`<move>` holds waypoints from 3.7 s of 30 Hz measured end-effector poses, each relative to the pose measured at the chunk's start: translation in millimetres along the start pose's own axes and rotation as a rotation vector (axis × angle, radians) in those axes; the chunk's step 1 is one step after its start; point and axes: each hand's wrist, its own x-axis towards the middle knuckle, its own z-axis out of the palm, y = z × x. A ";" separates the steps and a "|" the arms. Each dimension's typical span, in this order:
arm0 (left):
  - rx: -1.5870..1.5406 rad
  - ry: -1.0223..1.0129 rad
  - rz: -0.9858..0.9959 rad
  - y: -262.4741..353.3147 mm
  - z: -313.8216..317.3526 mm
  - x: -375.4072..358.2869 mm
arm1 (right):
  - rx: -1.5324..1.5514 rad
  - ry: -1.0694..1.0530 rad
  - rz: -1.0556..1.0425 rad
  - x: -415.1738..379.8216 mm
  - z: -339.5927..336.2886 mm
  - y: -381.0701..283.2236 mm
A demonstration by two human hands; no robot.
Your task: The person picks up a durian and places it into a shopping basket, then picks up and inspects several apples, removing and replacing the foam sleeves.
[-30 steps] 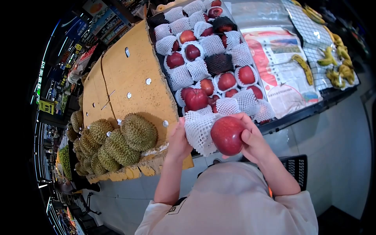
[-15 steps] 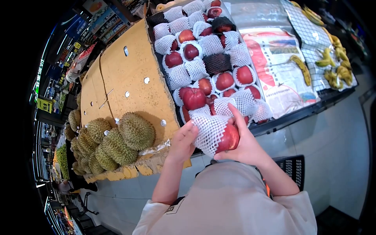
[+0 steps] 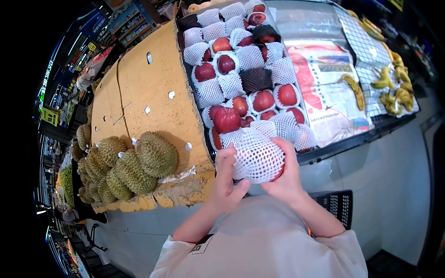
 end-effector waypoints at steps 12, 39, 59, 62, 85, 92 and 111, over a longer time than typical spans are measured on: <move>-0.572 0.012 -0.351 -38.1 21.7 -22.6 | -0.499 -0.116 -0.267 4.9 1.6 -14.6; -0.823 0.049 -0.340 -29.7 1.9 -14.4 | 0.228 -0.200 -0.065 -5.5 -20.3 12.3; 0.539 0.033 -0.239 -15.7 -17.7 14.7 | 0.466 -0.191 0.288 24.7 0.2 12.5; 0.498 0.106 -0.310 -23.3 -25.6 16.3 | 0.197 -0.101 0.059 78.2 -5.3 4.6; 0.440 0.195 -0.172 -66.6 -37.0 -6.9 | -0.580 -0.783 -0.015 196.5 -11.0 58.3; 0.558 0.198 -0.225 -61.7 -53.5 -16.6 | -0.222 0.126 -0.006 134.6 -29.1 61.0; 0.145 -0.242 0.099 -69.1 -27.0 -22.7 | -0.645 0.400 0.092 -2.9 -16.2 57.2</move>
